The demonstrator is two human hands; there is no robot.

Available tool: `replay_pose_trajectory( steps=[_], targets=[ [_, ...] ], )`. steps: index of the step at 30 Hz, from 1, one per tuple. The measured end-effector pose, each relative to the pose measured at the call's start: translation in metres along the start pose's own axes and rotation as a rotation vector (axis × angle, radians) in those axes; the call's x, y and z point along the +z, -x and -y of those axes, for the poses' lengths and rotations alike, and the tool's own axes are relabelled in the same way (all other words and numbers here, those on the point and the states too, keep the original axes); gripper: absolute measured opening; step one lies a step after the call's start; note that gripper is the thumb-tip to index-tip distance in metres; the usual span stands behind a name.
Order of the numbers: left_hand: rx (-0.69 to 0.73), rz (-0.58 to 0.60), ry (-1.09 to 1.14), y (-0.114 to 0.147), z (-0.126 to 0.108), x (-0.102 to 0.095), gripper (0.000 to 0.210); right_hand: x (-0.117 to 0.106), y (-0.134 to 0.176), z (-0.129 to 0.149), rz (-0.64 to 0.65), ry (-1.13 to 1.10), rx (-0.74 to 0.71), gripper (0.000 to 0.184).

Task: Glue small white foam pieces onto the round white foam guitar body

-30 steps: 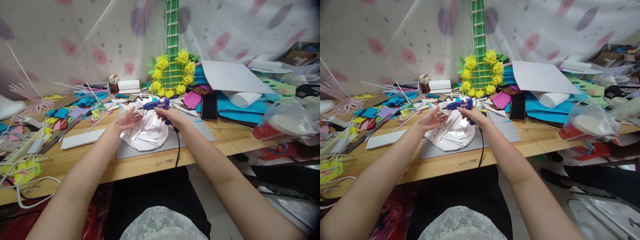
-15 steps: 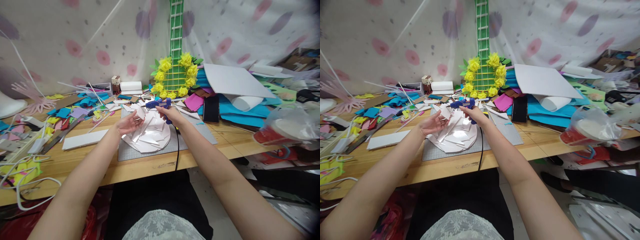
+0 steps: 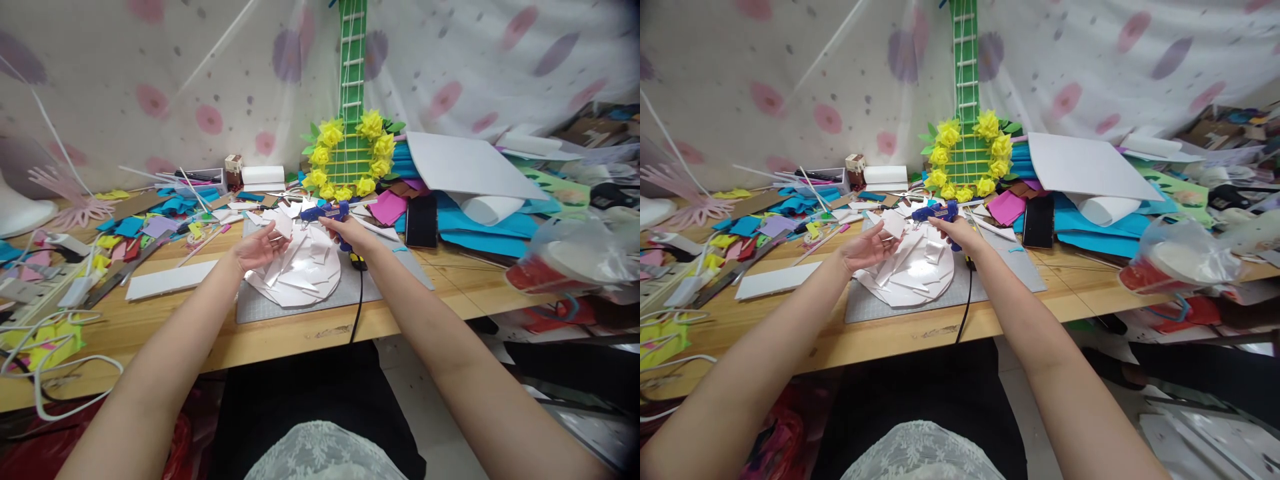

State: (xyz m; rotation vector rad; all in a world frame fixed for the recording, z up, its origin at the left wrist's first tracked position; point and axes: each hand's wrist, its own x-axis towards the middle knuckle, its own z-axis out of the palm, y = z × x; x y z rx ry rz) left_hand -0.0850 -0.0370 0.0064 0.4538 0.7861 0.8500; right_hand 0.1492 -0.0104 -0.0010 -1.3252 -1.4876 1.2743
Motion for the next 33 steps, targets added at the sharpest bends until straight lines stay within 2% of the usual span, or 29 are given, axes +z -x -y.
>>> replay_pose_trajectory(
  steps=[15, 25, 33],
  targets=[
    [-0.014, -0.037, 0.008, 0.000, -0.001, 0.007, 0.027, -0.011, 0.014, 0.002, 0.163, 0.077, -0.070, 0.038],
    [0.019, -0.076, 0.011, -0.004, 0.003, 0.016, 0.030, -0.004, 0.020, 0.015, 0.168, 0.062, -0.113, 0.034],
    [0.026, -0.082, 0.007, -0.003, 0.004, 0.017, 0.024, 0.001, 0.015, 0.017, 0.143, 0.021, -0.120, 0.039]
  ],
)
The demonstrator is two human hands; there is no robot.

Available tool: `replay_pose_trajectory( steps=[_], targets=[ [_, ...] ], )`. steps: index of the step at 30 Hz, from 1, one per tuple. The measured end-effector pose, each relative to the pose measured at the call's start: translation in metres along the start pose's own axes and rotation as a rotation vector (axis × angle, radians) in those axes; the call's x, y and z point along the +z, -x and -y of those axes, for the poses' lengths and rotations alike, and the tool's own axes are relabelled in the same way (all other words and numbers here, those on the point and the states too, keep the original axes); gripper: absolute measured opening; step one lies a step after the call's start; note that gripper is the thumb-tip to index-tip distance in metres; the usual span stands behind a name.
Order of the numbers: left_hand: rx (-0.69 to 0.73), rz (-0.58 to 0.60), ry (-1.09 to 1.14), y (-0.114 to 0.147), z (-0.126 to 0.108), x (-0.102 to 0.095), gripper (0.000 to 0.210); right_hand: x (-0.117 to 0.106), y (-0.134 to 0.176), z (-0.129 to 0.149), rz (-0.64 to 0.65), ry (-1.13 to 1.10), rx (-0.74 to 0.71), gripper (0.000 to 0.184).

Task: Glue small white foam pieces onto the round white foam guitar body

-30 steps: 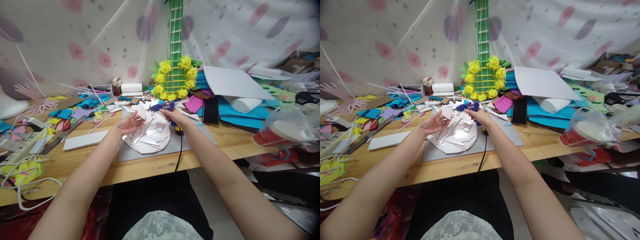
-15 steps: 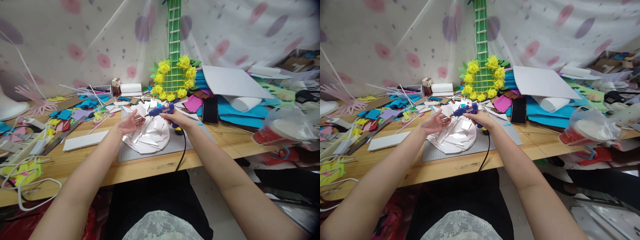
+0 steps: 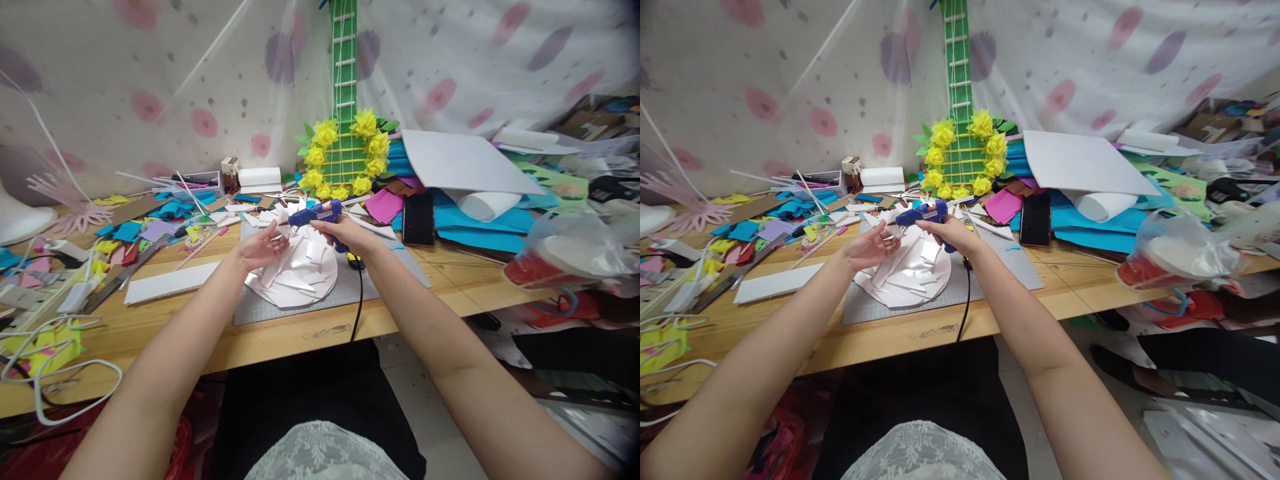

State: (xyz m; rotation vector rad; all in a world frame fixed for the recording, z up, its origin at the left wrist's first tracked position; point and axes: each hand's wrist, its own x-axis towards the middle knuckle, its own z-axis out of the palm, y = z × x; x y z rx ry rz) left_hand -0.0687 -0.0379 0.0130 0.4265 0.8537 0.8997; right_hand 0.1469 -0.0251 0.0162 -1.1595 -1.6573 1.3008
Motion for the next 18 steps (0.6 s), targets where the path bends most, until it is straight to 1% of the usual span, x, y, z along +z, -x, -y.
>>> replay_pose_trajectory(
  steps=[6, 11, 15, 18],
  targets=[
    [-0.002, 0.015, 0.002, 0.001, 0.000, -0.002, 0.023, -0.004, -0.003, -0.003, -0.074, -0.054, 0.061, 0.035],
    [-0.013, 0.023, -0.003, 0.001, -0.001, -0.003, 0.027, -0.009, -0.001, -0.007, -0.058, -0.074, 0.073, 0.032],
    [-0.012, 0.028, -0.001, -0.001, -0.001, -0.004, 0.031, -0.011, -0.003, -0.012, -0.084, -0.065, 0.081, 0.031],
    [-0.008, 0.034, -0.006, -0.003, -0.001, -0.004, 0.029, -0.010, -0.007, -0.016, -0.099, -0.051, 0.088, 0.032]
  ],
)
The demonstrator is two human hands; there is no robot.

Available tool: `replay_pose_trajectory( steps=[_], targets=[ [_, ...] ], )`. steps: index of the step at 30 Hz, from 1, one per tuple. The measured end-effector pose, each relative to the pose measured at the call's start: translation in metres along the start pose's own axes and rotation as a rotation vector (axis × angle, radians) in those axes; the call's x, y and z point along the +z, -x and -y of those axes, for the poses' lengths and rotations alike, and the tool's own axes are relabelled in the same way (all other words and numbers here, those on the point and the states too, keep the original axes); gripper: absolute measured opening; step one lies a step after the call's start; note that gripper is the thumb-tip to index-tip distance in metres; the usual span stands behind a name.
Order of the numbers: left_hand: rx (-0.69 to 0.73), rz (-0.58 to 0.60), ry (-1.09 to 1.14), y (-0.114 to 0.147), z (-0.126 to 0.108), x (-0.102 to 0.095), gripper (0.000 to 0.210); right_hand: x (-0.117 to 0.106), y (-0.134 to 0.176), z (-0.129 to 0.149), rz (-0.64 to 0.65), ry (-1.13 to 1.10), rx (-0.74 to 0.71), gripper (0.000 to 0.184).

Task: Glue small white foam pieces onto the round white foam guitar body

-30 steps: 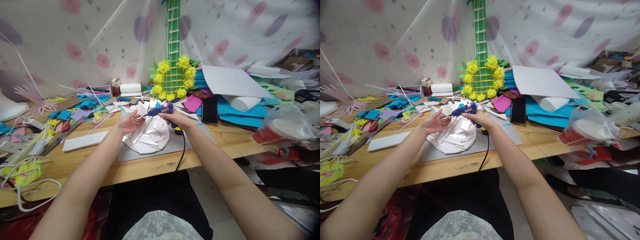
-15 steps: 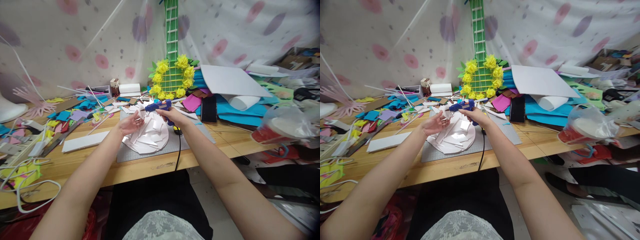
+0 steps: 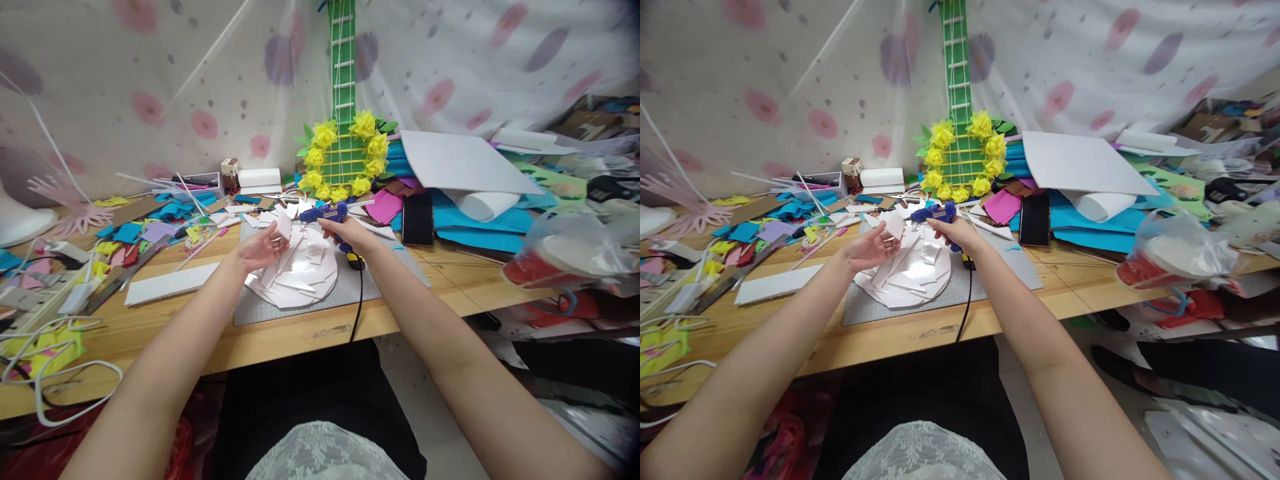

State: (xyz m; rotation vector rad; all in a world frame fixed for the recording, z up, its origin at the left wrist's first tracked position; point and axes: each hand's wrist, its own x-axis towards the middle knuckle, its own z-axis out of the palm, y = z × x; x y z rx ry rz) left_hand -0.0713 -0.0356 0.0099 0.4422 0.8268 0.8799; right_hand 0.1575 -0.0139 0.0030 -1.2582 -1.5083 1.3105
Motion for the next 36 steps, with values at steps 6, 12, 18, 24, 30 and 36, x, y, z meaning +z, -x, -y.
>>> replay_pose_trajectory(
  steps=[6, 12, 18, 24, 30, 36],
  targets=[
    [0.007, -0.015, 0.001, 0.001, 0.000, 0.004, 0.021, 0.004, 0.004, 0.006, 0.032, -0.015, -0.012, 0.032],
    [-0.003, -0.038, -0.012, 0.002, -0.001, 0.007, 0.029, 0.005, 0.015, 0.016, 0.110, 0.030, -0.034, 0.030],
    [-0.017, -0.001, -0.028, 0.001, 0.001, 0.006, 0.029, 0.002, 0.004, 0.009, 0.017, -0.036, -0.033, 0.034],
    [-0.002, -0.002, -0.046, 0.004, -0.002, 0.007, 0.030, -0.004, 0.010, 0.004, 0.093, 0.014, -0.042, 0.035],
    [0.101, -0.113, -0.142, -0.001, -0.002, 0.006, 0.018, -0.019, 0.011, -0.002, 0.030, -0.154, -0.009, 0.033],
    [0.384, -0.286, -0.904, -0.007, 0.028, 0.010, 0.041, -0.045, 0.001, -0.045, -0.200, -0.643, 0.040, 0.033]
  ],
)
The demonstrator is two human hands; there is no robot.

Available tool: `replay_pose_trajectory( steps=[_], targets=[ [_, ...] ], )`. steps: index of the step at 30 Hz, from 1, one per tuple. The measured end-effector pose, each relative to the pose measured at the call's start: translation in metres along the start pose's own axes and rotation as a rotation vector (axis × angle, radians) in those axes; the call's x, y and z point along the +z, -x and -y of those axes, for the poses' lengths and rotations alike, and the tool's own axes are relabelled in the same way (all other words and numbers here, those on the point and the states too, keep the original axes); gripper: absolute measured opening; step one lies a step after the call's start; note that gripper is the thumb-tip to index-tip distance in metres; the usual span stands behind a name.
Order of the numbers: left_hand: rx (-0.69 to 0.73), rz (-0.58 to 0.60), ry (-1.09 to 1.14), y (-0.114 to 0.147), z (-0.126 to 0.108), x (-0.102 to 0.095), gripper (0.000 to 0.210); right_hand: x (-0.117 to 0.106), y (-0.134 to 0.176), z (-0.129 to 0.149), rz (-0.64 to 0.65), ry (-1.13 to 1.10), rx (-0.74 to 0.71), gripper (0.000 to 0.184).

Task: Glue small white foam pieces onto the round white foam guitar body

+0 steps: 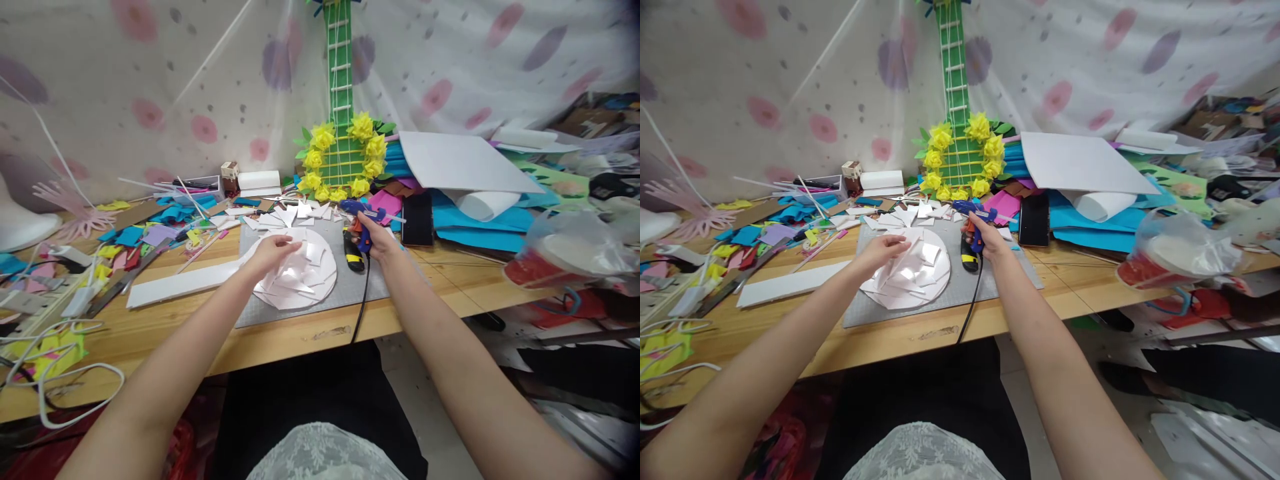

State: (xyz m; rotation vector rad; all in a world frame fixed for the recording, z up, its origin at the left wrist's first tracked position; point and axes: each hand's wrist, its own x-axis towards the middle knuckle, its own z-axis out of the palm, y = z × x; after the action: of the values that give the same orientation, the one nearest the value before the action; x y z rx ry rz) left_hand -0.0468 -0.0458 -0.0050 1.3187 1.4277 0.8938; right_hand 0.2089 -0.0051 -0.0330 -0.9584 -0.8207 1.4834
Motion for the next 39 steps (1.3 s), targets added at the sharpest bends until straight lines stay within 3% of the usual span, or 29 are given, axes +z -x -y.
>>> replay_pose_trajectory(
  steps=[4, 10, 17, 28, 31, 35, 39],
  targets=[
    [0.117, -0.004, -0.454, 0.016, 0.005, 0.025, 0.056, -0.023, 0.001, -0.014, -0.040, -0.193, 0.006, 0.033],
    [0.192, -0.067, -0.797, 0.034, 0.008, 0.044, 0.058, -0.032, 0.002, -0.017, -0.044, -0.231, 0.000, 0.030],
    [0.192, -0.063, -0.933, 0.037, 0.004, 0.052, 0.044, -0.032, 0.000, -0.022, -0.020, -0.180, 0.008, 0.027],
    [0.217, -0.076, -1.087, 0.033, -0.004, 0.060, 0.054, -0.029, 0.004, -0.022, -0.030, -0.120, -0.023, 0.029],
    [0.229, -0.093, -1.086, 0.033, -0.005, 0.060, 0.066, -0.028, 0.005, -0.021, -0.040, -0.131, -0.010, 0.028],
    [0.177, -0.129, -0.999, 0.025, -0.011, 0.034, 0.071, -0.027, 0.005, -0.020, -0.040, -0.153, 0.002, 0.029],
    [0.102, -0.148, -0.976, 0.006, -0.013, -0.037, 0.055, -0.028, 0.004, -0.021, -0.022, -0.165, 0.002, 0.027]
  ],
)
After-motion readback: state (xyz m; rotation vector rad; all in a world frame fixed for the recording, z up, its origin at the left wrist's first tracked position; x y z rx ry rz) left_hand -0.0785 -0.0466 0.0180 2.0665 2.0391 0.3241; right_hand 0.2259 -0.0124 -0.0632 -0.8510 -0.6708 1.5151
